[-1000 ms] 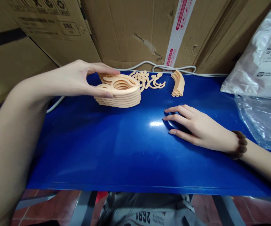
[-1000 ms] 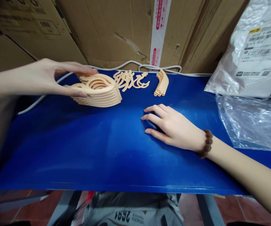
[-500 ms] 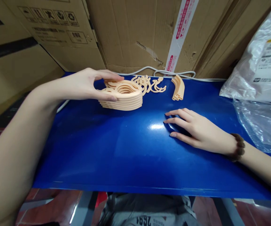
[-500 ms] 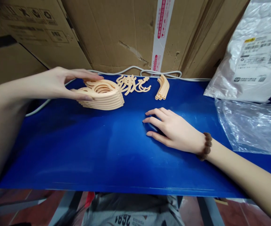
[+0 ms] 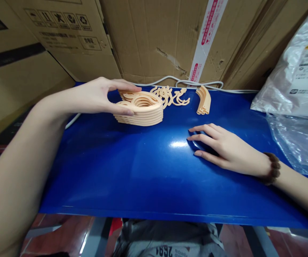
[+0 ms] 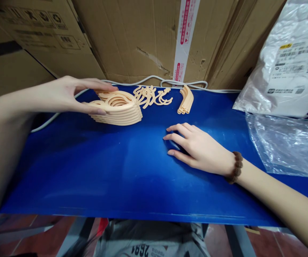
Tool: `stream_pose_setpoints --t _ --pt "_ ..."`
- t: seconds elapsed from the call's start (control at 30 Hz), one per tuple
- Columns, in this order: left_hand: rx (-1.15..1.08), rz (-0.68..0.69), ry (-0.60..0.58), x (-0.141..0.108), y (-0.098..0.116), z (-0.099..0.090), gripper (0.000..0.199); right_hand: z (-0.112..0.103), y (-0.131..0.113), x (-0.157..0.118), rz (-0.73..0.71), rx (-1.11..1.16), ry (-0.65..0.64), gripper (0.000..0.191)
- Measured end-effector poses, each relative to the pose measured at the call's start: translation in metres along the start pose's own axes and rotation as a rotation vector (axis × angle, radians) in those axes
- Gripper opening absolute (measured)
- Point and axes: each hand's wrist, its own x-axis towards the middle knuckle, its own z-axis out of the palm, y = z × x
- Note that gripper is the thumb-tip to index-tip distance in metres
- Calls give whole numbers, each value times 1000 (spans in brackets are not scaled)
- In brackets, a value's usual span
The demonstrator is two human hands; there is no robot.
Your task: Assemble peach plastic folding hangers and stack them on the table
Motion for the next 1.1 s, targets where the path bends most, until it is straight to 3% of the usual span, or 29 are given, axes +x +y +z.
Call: stream_pose_setpoints --t 0.83,1.1 --pt "-1 -54 -19 -2 -2 0 82 -1 -1 1 -8 -11 -7 36" --pt "25 -57 -32 0 -6 1 95 -2 -1 1 1 4 -6 37"
